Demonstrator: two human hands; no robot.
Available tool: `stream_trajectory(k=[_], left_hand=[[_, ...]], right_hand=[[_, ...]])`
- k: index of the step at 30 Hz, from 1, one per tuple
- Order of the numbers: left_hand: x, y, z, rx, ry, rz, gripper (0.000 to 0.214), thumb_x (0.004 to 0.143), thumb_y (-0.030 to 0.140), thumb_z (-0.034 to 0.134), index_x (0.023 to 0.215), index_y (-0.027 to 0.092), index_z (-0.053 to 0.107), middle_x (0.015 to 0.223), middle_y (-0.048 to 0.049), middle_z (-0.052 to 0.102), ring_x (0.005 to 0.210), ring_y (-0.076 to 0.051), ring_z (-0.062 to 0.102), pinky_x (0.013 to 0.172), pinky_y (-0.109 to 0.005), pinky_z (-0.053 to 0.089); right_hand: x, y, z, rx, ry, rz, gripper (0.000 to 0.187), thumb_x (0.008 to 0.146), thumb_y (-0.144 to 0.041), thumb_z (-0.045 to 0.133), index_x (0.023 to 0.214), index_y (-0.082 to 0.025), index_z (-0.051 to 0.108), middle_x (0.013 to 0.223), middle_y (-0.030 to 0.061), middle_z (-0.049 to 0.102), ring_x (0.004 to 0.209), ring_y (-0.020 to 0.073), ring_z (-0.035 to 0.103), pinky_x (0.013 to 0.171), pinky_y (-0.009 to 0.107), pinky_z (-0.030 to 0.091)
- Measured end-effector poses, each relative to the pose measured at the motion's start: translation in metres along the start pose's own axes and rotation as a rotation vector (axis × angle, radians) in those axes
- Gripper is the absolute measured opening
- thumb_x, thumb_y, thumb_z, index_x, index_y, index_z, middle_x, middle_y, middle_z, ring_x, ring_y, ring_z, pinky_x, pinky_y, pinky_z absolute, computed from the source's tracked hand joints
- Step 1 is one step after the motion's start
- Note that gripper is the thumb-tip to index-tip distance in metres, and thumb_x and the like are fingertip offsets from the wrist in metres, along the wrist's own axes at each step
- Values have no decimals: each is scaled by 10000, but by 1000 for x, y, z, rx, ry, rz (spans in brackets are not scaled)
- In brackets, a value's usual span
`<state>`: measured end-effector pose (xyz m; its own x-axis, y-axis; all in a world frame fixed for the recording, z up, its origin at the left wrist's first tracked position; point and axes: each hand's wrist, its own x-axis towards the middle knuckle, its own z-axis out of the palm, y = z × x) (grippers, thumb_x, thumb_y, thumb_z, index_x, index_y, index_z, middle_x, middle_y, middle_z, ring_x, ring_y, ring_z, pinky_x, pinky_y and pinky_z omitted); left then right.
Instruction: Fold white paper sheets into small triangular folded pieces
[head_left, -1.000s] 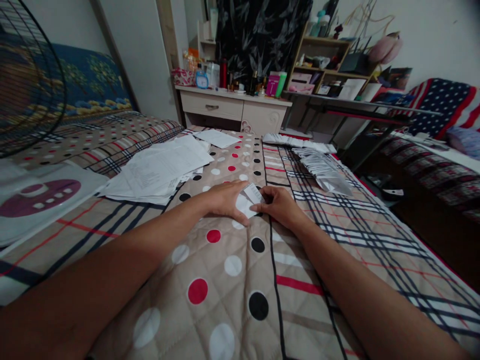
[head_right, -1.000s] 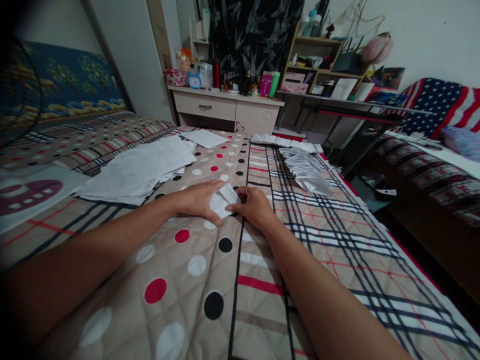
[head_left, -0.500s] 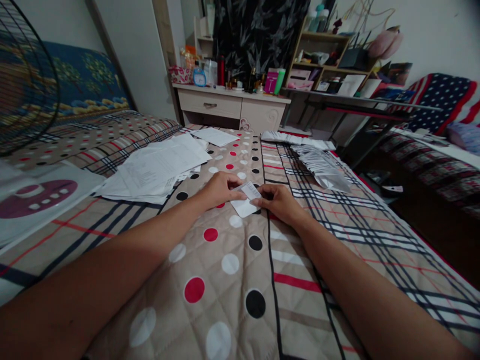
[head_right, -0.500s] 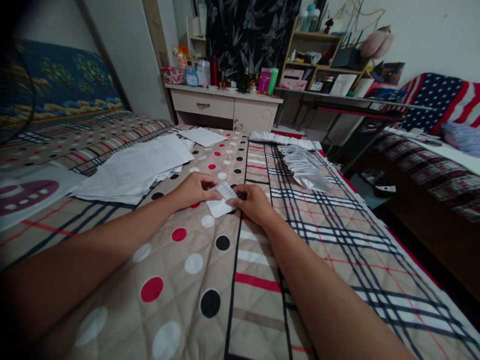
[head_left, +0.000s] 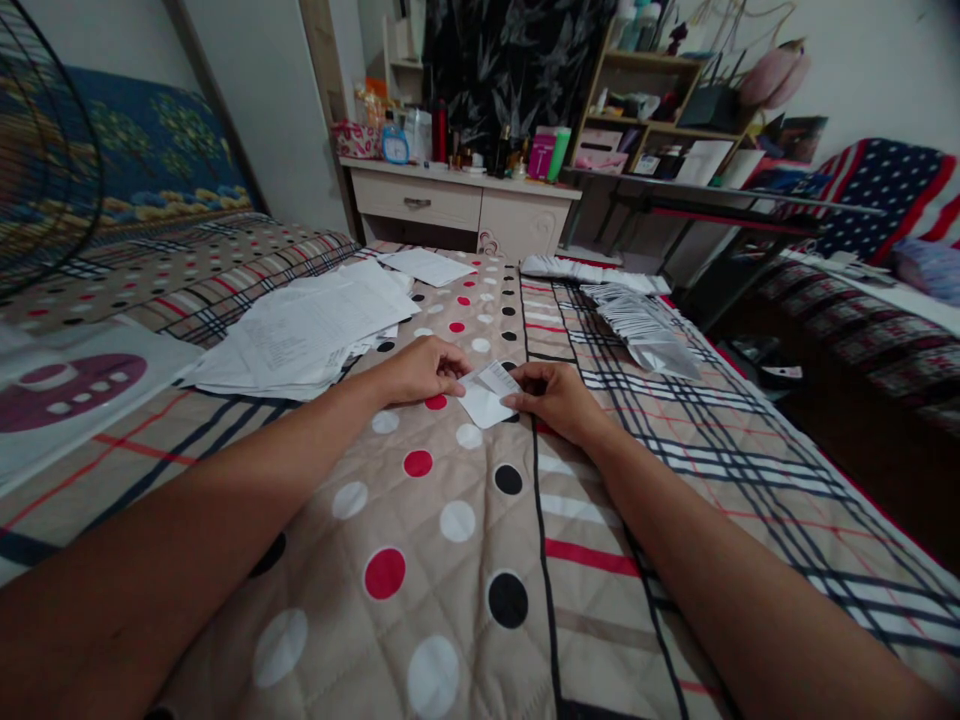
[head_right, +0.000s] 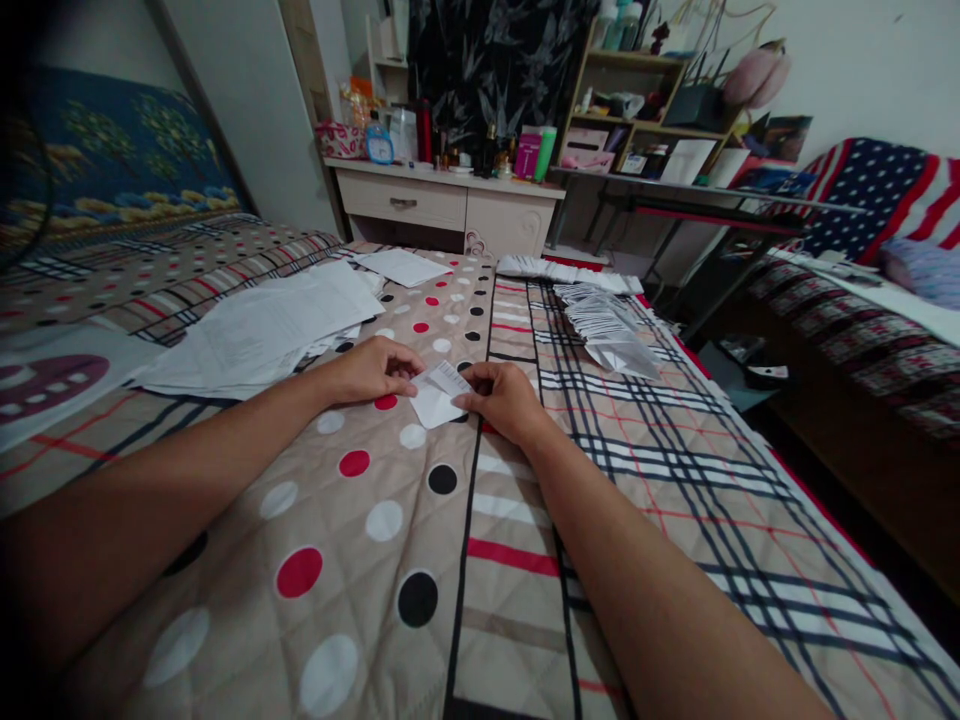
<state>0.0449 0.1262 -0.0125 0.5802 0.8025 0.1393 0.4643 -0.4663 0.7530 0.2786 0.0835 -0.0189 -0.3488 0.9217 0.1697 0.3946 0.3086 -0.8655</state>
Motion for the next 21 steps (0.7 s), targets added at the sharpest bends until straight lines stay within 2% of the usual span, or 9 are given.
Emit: stream_trajectory(k=[4,7,11,14,18,21], left_hand=[[-3,-1,11,195,143,69,87,701,172,690,778,132,685,630,14,607,570,-98,514,543,-216,379],[-5,-2,16,274,215,134,83,722,187,692,793,143,694,673,3,632,592,-103,527,569,-227,388],[-7,0,17,125,222,150,170,706,148,705,876,148,717,725,-4,669,593,-93,538,562,-209,414],[-8,3,15,45,229,161,172,691,151,731,863,142,730,714,-10,680,560,-82,526,526,-195,406],[-10,7,11,100,223,321,86,716,136,711,793,159,742,708,-12,678,571,-82,536,526,-195,395],[-11,7,10,118,187,419,120,737,88,659,784,162,741,734,-19,682,629,-91,579,581,-199,431]], right_hand=[[-1,-1,0,-20,3,-10,218,683,-223,721,890,-156,731,801,21,707,690,162,596,660,276,456],[-2,0,2,-73,35,-22,221,689,-220,725,898,-147,733,781,24,702,679,160,588,642,272,445],[-3,3,4,-93,82,-55,226,693,-217,735,907,-144,739,776,30,695,677,158,584,631,272,440],[-4,4,5,-95,113,-95,206,695,-203,741,895,-156,747,789,39,687,692,159,583,627,272,440],[-5,1,6,-110,118,-202,130,717,-165,723,842,-182,756,783,40,673,732,164,597,665,282,457],[-6,-1,7,-122,117,-267,152,719,-110,703,835,-189,758,786,36,659,747,162,603,686,286,461]])
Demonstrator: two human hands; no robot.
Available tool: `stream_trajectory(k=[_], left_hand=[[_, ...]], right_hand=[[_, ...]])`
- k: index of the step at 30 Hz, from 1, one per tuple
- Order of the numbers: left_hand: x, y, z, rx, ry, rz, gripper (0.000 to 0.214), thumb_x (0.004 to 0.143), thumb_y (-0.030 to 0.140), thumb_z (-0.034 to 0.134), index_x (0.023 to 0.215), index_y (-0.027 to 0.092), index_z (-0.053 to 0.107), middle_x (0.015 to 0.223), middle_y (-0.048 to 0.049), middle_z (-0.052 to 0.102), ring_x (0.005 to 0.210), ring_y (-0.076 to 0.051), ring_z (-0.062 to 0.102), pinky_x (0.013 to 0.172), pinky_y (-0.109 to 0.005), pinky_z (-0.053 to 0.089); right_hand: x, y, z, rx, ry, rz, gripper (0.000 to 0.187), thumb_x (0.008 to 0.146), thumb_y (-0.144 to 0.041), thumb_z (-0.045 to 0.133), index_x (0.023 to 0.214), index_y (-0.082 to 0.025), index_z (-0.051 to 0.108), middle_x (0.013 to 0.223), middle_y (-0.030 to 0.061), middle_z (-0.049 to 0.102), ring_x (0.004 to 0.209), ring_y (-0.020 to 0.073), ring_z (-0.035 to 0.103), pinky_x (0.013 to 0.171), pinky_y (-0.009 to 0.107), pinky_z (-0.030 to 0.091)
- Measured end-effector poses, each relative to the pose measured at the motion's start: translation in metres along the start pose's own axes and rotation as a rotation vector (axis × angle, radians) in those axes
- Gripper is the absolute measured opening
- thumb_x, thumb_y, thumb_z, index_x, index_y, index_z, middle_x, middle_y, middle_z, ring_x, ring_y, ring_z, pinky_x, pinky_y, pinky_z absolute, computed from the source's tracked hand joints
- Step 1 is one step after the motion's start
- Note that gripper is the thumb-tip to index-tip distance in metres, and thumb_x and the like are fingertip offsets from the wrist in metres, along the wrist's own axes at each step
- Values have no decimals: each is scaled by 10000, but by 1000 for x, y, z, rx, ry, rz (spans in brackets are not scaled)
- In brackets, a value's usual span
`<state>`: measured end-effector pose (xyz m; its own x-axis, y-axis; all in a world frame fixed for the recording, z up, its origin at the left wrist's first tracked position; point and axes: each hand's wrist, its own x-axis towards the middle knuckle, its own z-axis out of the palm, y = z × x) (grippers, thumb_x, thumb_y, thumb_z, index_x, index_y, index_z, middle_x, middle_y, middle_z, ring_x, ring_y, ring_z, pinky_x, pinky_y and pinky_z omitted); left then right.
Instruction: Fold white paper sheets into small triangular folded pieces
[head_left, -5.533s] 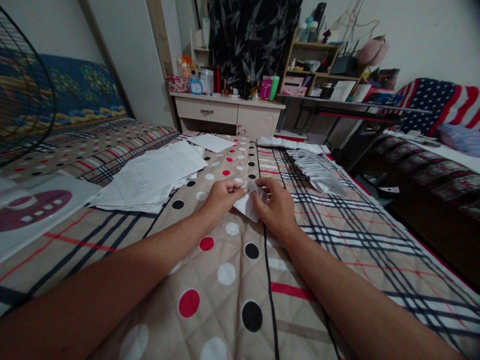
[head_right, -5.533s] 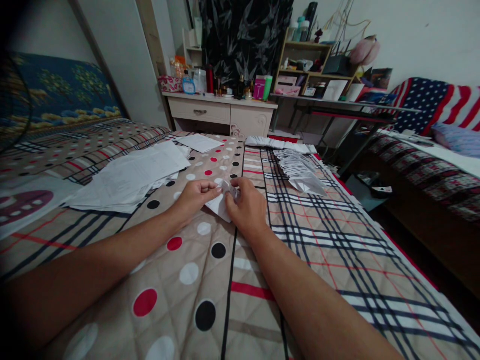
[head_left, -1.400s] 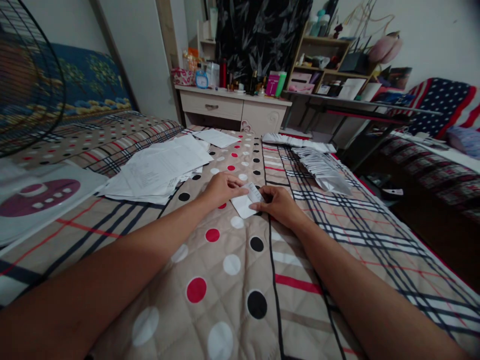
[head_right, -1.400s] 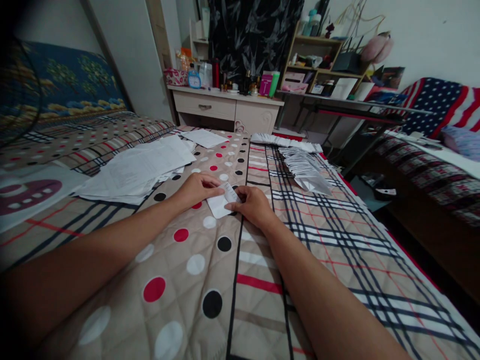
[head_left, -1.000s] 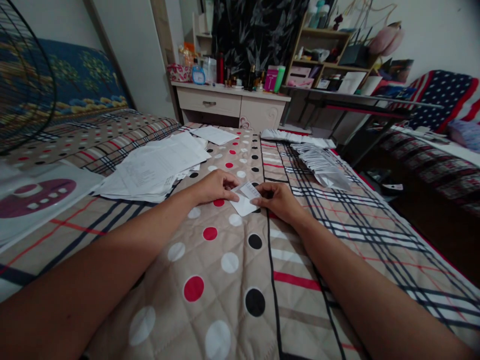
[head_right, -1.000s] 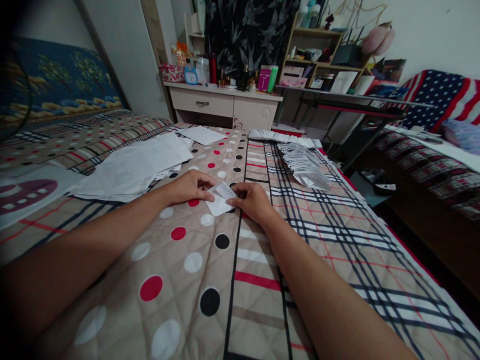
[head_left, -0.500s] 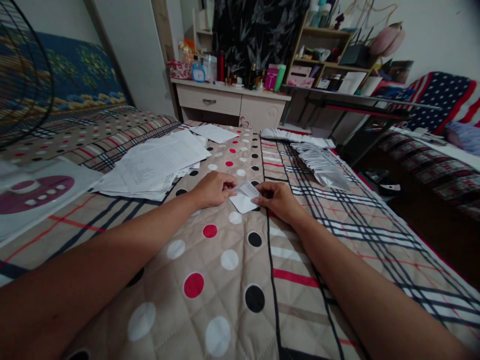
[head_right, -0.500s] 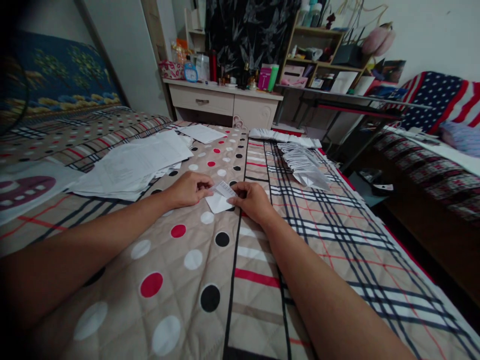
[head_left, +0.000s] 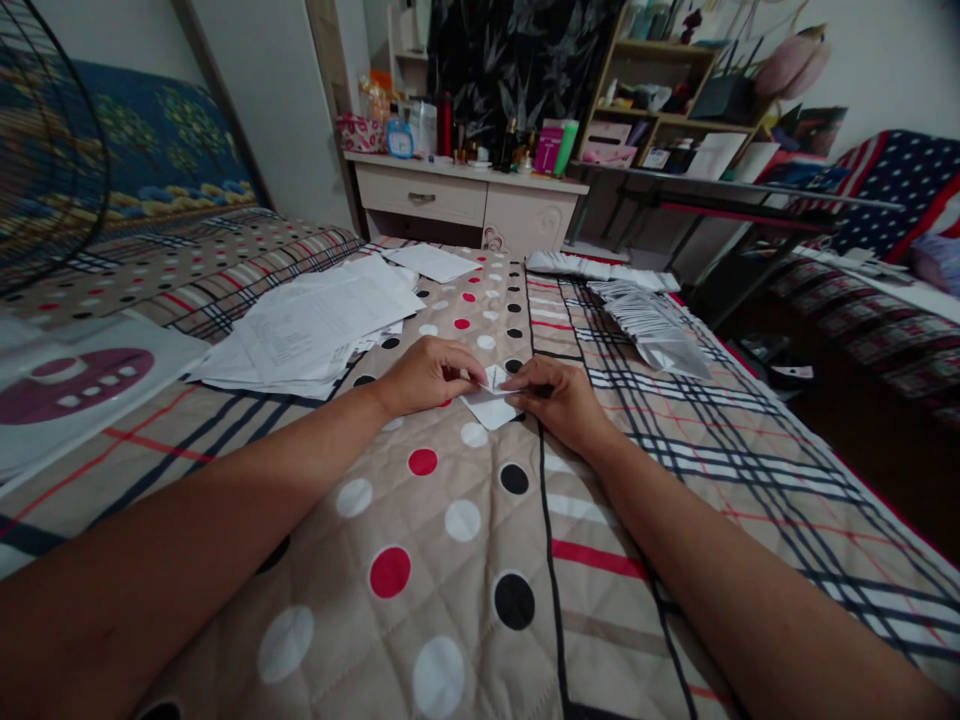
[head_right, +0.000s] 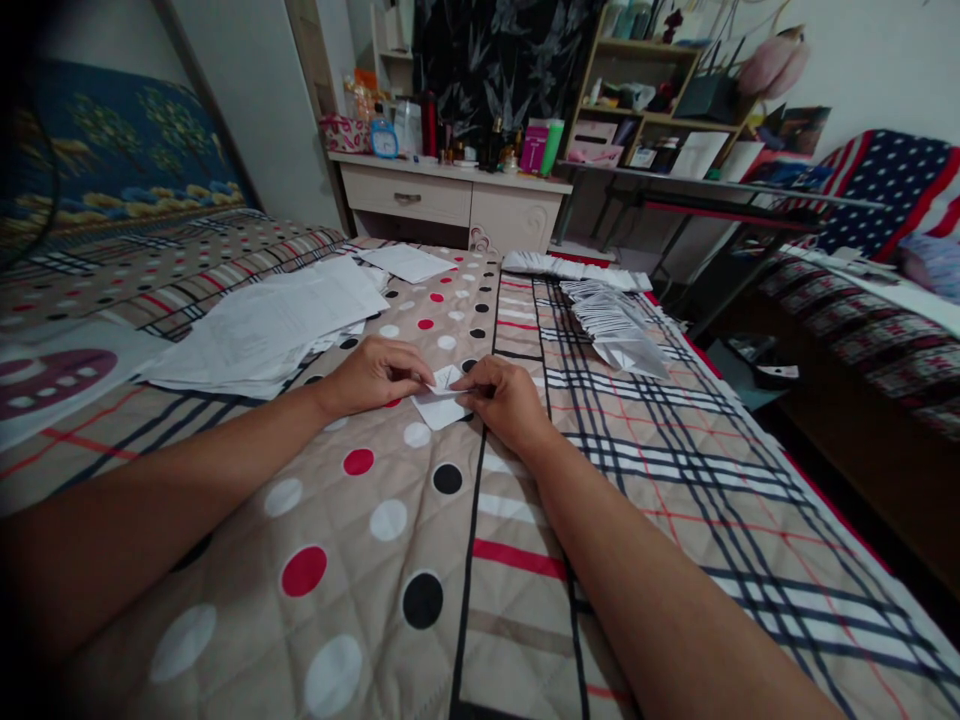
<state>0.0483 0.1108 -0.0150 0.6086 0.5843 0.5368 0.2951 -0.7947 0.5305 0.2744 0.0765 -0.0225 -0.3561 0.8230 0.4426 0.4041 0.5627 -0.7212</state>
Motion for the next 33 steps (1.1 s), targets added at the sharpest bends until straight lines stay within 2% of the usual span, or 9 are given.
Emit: stream_trajectory(k=[9,12,15,17,19,22,28,30,33], left_hand=[[-2,6,-3,17,-102,7,138,741,83,638,779,160,747,736,-32,694,637,-108,595,610,-219,450],[-1,8,-4,-5,-131,-36,93,748,157,693,824,159,747,758,-30,689,634,-101,575,590,-213,433],[0,9,-3,-28,-161,-90,219,696,226,770,903,160,741,769,-17,665,623,-96,545,553,-207,408],[1,10,0,-56,-162,-106,213,693,204,765,898,159,736,774,-13,655,646,-103,561,573,-211,422],[1,11,4,-73,-161,-75,114,730,139,705,838,159,735,777,-18,660,694,-115,593,642,-228,455],[-1,14,7,-36,-162,11,177,756,53,614,779,172,742,767,-25,673,733,-124,618,712,-249,468],[-7,13,6,104,-88,-26,126,786,145,657,848,202,751,761,-9,692,687,-118,605,652,-231,445],[-7,12,6,113,-46,-71,89,779,183,689,849,186,744,727,0,684,640,-107,584,604,-220,426],[-6,9,8,94,22,-150,111,722,185,752,828,159,730,715,7,669,604,-94,559,562,-208,409]], right_hand=[[-1,-2,0,3,-34,-93,220,717,-14,624,746,-194,747,807,33,630,774,158,603,694,276,466],[-1,-5,-1,-54,-41,-46,213,700,-5,632,764,-181,735,799,28,652,771,160,607,708,278,459],[-1,-7,-2,-47,-48,67,194,692,-42,672,833,-168,718,793,21,685,738,159,616,689,274,457],[-1,-8,-2,-10,-54,94,141,702,-72,678,807,-162,706,761,17,680,708,154,611,668,270,456],[-1,-7,-2,12,-64,45,92,716,-77,662,733,-159,699,731,20,661,702,153,606,674,273,459],[-1,-7,-2,17,-79,-61,134,740,-61,626,692,-160,702,755,39,650,733,159,613,704,285,468],[-3,-10,-4,-89,-109,-118,61,779,-150,677,803,-180,724,801,49,659,764,167,609,699,281,466],[-3,-11,-4,-79,-77,-70,48,787,-193,683,804,-171,723,790,50,669,752,169,609,683,277,462],[-2,-9,-3,12,-13,99,96,798,-208,659,837,-154,728,772,46,696,710,169,615,645,272,464]])
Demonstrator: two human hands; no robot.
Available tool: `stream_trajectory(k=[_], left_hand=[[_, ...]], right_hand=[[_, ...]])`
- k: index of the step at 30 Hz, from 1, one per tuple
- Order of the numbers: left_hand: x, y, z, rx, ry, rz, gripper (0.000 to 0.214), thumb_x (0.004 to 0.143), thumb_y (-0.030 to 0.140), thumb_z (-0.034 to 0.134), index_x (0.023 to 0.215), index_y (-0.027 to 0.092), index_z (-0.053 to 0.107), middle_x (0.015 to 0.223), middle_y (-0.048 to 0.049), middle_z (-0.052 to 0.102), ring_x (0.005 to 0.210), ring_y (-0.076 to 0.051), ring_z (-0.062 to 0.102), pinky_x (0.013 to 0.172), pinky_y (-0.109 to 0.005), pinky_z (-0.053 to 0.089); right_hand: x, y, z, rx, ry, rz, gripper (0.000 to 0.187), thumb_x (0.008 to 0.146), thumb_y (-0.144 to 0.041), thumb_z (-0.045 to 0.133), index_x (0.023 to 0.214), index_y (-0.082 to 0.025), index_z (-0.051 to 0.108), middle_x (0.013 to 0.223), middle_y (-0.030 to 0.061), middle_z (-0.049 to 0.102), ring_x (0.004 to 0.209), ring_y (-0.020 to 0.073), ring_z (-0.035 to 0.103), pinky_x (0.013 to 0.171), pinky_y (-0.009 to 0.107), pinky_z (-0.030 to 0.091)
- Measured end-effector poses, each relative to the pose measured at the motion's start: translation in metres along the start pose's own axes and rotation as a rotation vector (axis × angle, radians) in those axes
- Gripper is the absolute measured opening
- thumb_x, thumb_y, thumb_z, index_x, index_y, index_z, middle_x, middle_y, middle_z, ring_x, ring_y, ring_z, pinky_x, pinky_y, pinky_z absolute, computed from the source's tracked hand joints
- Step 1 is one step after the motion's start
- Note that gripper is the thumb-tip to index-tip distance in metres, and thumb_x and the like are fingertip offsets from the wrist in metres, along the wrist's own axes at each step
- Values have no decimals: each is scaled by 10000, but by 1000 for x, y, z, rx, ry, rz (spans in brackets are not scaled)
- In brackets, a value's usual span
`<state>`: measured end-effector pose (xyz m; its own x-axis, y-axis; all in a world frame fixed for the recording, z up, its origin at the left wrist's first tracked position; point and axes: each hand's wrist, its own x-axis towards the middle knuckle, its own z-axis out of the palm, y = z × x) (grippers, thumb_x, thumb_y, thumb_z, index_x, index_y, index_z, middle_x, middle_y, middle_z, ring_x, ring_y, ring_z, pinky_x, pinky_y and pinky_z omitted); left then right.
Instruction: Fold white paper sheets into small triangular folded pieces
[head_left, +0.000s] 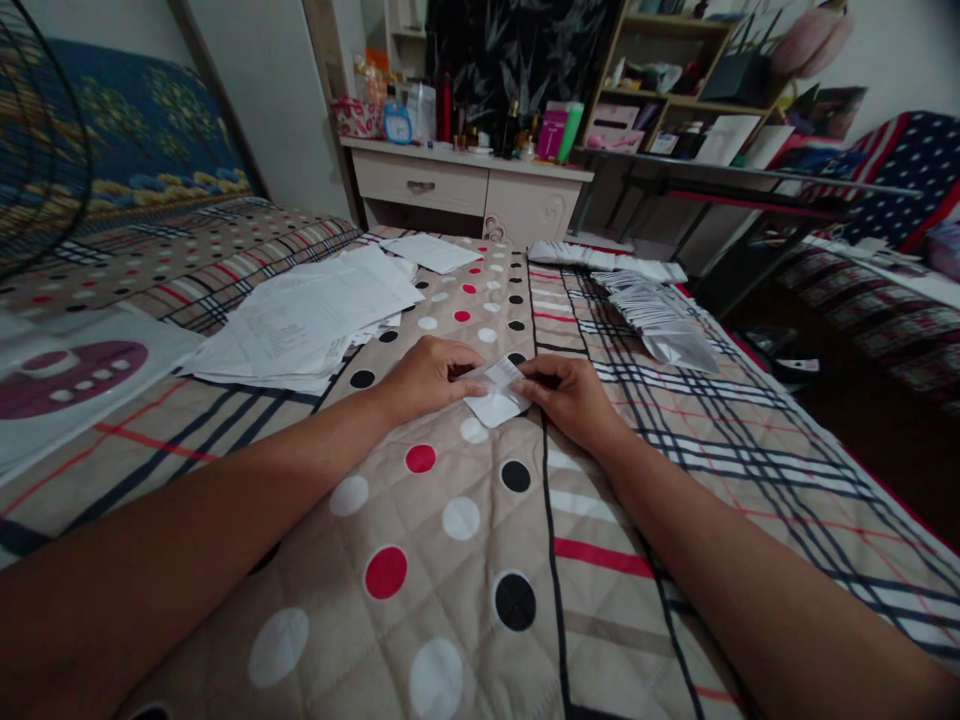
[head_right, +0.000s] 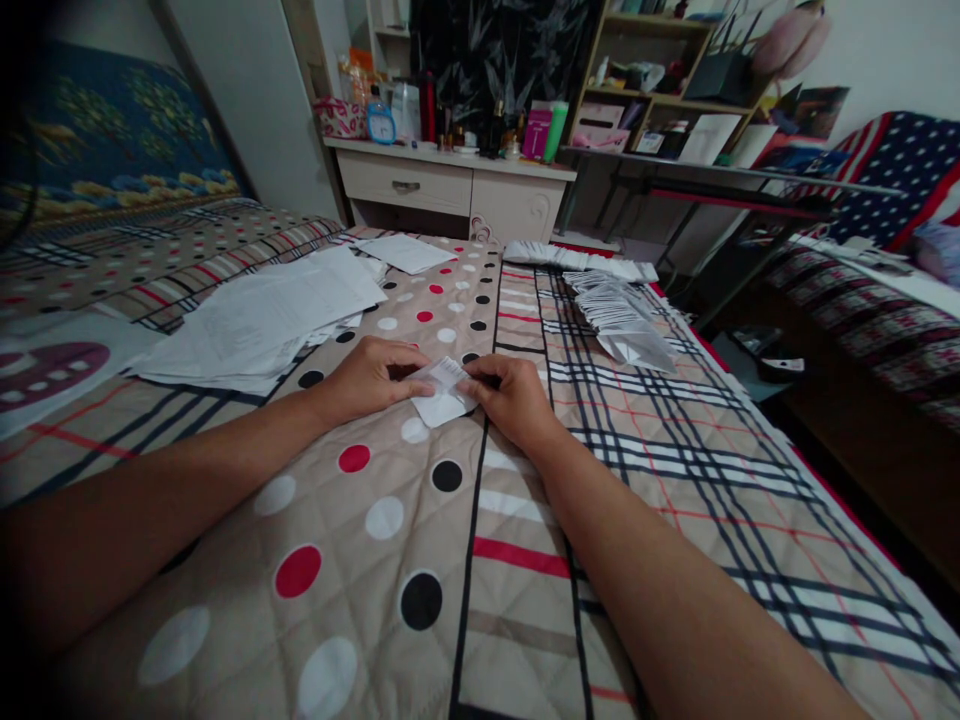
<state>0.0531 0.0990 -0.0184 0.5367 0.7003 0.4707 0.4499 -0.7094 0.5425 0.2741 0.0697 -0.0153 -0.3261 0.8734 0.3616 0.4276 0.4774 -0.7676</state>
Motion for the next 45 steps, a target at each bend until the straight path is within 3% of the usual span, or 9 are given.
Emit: stream_trajectory(k=[4,12,18,32,38,45], left_hand=[[1,-4,2,4,46,-65,107,677,194,785,725,148,703,676,12,634,585,-91,537,546,-209,405],[1,-5,-5,-69,-28,7,136,697,41,667,713,162,727,722,-6,637,625,-92,562,567,-201,416],[1,-5,-8,-35,-77,97,172,719,50,612,717,174,732,710,-9,630,626,-98,556,596,-217,426],[-1,1,-10,-23,-125,134,220,680,16,561,757,155,714,738,-18,620,641,-100,550,586,-211,426],[-2,4,-13,-32,-175,159,234,731,91,632,919,182,736,851,-43,639,757,-133,590,690,-247,471],[-2,2,-13,2,-223,239,143,801,169,654,864,222,770,840,-42,615,777,-137,573,714,-262,461]], right_hand=[[2,3,2,68,-27,90,147,745,-199,703,880,-147,732,771,40,710,683,171,617,612,269,460],[-1,1,1,-77,-26,-207,133,764,-106,672,795,-201,759,795,42,638,739,153,599,679,276,462],[-2,-1,1,-141,-87,-289,208,796,-59,603,818,-203,751,813,36,609,751,143,587,679,262,451],[-2,-1,1,-299,-142,-453,302,800,7,479,732,-197,691,831,47,630,796,150,596,693,246,441],[-6,-5,1,-404,-125,-445,246,785,-16,531,721,-198,683,816,43,600,763,148,564,641,243,403],[-7,-6,1,-346,-175,-444,313,697,50,488,716,-197,681,863,43,586,832,158,565,703,254,425]])
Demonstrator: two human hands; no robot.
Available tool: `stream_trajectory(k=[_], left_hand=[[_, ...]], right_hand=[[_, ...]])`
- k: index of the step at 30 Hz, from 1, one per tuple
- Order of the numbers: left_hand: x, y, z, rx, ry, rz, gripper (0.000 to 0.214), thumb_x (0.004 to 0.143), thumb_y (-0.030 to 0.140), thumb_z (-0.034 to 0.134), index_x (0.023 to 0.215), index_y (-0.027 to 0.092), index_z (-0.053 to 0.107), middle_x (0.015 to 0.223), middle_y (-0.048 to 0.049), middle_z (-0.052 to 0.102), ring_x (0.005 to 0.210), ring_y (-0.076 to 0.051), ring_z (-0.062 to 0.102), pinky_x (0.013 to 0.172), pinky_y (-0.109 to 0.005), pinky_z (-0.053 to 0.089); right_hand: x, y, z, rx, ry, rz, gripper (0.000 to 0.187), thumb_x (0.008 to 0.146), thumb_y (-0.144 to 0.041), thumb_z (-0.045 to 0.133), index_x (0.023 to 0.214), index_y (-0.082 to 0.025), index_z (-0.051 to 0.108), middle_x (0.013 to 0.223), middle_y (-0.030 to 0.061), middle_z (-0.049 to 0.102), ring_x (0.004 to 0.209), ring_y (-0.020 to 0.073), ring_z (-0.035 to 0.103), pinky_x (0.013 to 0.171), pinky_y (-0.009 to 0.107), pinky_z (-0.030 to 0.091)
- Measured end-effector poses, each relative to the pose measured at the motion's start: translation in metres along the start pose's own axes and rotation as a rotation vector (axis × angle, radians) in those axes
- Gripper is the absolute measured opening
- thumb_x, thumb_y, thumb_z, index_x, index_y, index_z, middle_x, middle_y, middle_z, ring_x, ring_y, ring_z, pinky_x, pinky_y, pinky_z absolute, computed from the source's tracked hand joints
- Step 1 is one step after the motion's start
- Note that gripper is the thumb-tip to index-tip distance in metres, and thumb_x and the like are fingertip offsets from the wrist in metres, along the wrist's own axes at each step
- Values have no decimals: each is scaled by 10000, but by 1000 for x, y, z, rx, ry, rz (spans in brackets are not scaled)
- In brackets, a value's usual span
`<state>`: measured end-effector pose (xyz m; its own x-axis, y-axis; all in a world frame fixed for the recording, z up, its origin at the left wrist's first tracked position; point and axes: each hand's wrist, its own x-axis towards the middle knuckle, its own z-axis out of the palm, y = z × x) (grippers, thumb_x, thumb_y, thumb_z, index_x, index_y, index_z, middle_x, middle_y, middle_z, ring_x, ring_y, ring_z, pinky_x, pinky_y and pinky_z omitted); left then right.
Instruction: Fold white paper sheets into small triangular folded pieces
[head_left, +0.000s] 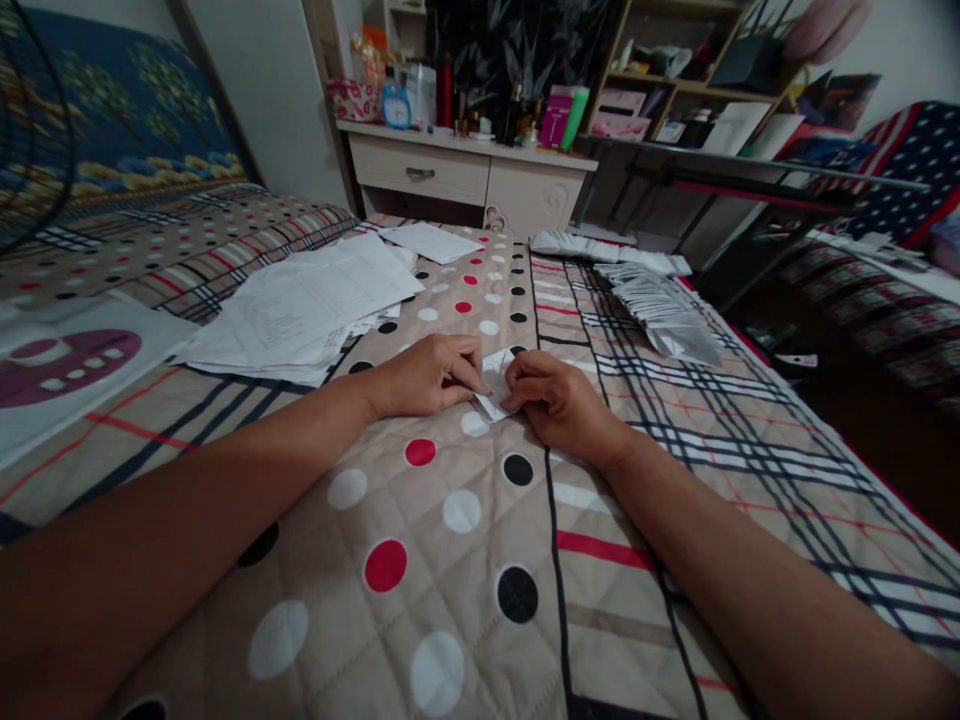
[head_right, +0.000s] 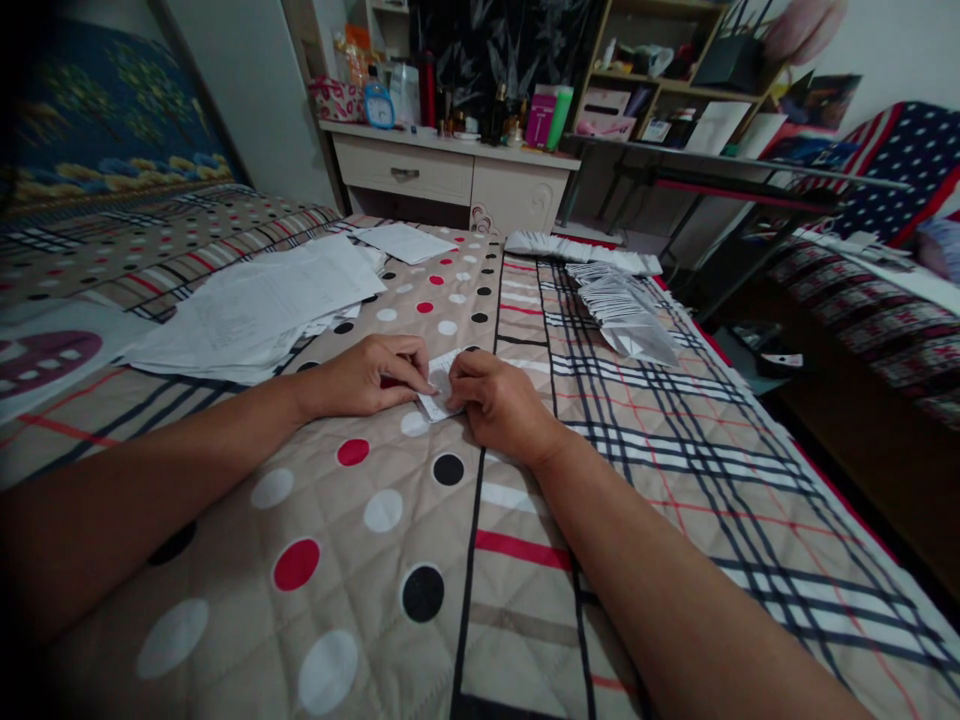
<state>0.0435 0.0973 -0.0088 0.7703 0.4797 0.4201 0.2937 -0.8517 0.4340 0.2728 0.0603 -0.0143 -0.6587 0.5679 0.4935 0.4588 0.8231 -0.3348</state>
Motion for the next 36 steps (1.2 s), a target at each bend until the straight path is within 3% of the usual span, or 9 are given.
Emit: stream_trajectory(k=[8,13,17,23,28,32,36], left_hand=[[-1,1,-5,5,-28,14,144,813,171,634,827,226,767,825,-35,641,749,-124,595,703,-236,458],[-2,3,-7,162,-6,32,180,805,127,614,821,234,758,798,-9,678,718,-112,618,667,-214,444],[-3,4,-6,313,40,113,165,823,145,603,817,224,747,744,4,696,647,-104,618,614,-211,422],[-3,4,-1,342,139,120,146,827,161,603,835,219,737,720,7,721,610,-104,633,580,-205,425],[-2,0,2,261,214,125,139,805,130,612,812,196,735,720,-3,728,622,-107,644,597,-203,444],[-2,-1,0,216,155,121,169,794,111,599,765,206,736,743,-4,724,667,-110,651,622,-202,454],[-3,1,-2,256,78,127,194,787,111,590,761,227,743,746,0,703,653,-106,627,594,-205,428]], right_hand=[[1,-4,-4,-34,-25,-12,327,657,48,490,732,-197,693,872,46,591,840,170,565,715,265,433],[0,-6,-5,-54,-21,-2,313,672,35,503,745,-197,700,880,45,593,842,169,566,701,261,426],[0,-4,-4,-40,0,19,282,692,8,546,801,-194,711,876,44,592,842,174,570,711,268,430],[1,0,-2,13,55,48,128,839,-240,650,924,-197,735,901,55,615,814,169,589,711,277,442],[1,2,0,-31,104,83,163,864,-162,600,914,-195,752,828,40,613,726,143,583,645,256,422],[-1,3,1,-67,101,64,231,839,-89,570,871,-207,765,770,24,592,696,134,570,624,248,410],[-2,2,0,-55,56,22,270,779,-42,567,843,-219,760,855,27,619,784,151,590,667,254,424]])
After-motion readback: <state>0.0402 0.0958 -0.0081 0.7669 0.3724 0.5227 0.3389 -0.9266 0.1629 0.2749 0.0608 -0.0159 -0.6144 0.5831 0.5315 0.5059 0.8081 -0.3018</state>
